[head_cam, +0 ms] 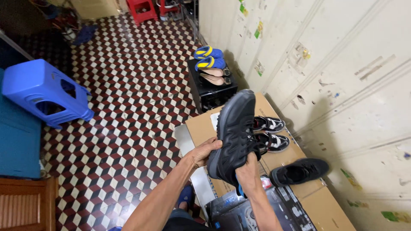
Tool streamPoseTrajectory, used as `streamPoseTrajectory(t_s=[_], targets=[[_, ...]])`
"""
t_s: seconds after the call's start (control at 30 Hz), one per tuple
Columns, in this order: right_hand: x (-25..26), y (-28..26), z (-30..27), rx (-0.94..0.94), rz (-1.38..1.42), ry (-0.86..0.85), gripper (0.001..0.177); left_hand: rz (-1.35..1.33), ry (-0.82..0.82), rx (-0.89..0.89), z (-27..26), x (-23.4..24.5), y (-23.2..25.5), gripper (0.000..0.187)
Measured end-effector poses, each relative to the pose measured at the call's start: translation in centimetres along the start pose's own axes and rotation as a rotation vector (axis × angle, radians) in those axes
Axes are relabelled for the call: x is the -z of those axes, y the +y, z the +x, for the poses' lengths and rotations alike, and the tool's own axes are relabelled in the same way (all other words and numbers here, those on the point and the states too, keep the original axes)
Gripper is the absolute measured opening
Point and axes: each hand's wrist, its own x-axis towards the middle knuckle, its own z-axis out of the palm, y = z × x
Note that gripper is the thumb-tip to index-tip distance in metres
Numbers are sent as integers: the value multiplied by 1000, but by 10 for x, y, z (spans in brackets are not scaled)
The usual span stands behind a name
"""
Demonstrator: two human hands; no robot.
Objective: Brushing the exterior of a black shoe and inserting a new blue insole
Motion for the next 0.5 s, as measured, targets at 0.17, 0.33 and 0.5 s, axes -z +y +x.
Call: streamPoseTrajectory(t_s=[0.17, 0.33, 0.5], targets=[[8, -23, 4, 128, 68, -191, 32, -219, 83, 4, 11, 4, -20, 50], [-7, -25, 7, 137, 42, -230, 33, -219, 0, -41, -1, -13, 8, 55], [-32, -31, 14, 168, 40, -304, 33, -246, 24, -134, -15, -2, 18, 53]])
